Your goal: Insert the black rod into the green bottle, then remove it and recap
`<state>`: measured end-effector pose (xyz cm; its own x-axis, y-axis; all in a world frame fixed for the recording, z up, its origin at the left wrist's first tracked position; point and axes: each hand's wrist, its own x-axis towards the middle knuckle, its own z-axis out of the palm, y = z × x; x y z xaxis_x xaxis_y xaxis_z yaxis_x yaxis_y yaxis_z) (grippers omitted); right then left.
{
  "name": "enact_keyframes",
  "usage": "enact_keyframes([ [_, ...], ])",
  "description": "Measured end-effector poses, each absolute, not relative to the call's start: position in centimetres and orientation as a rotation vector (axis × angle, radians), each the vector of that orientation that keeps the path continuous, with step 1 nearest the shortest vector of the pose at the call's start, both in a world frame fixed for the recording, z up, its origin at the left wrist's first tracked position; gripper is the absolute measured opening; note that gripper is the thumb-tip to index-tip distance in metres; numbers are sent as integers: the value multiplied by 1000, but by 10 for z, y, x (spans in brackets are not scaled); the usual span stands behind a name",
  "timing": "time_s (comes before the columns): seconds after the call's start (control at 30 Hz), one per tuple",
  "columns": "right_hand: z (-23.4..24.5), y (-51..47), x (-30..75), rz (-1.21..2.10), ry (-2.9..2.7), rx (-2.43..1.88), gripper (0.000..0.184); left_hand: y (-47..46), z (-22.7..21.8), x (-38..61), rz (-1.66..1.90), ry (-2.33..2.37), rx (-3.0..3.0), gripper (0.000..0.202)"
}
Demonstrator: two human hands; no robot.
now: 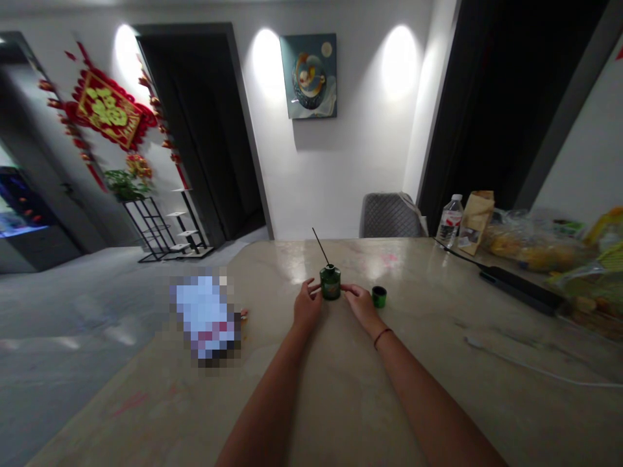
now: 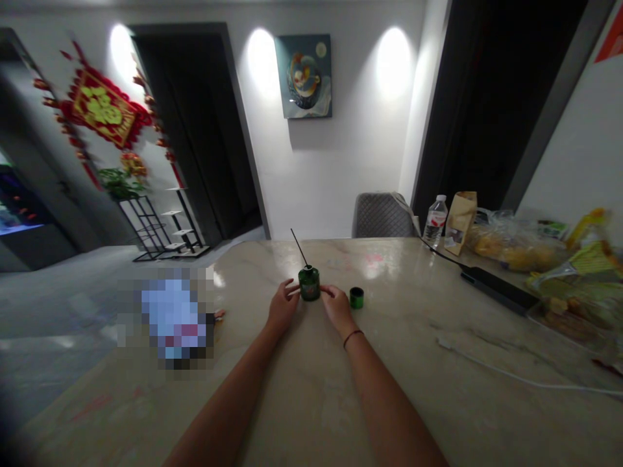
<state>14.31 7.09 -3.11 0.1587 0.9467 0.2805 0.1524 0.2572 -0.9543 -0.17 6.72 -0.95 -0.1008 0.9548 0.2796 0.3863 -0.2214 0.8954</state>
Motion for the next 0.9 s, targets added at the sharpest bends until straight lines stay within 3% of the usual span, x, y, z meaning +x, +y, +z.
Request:
enact_keyframes([
  [0.3, -36, 74, 141, 817, -1366, -1216, 40, 73, -16, 0, 1199, 1424, 1726, 44],
  [0.57, -38, 77, 139, 853, -1485, -1296, 52, 69, -14, 0, 866, 1760, 2158, 55],
  [0.9, -38, 78, 140, 595, -1832, -1414, 40, 67, -16, 9, 562, 1960, 2322, 44],
])
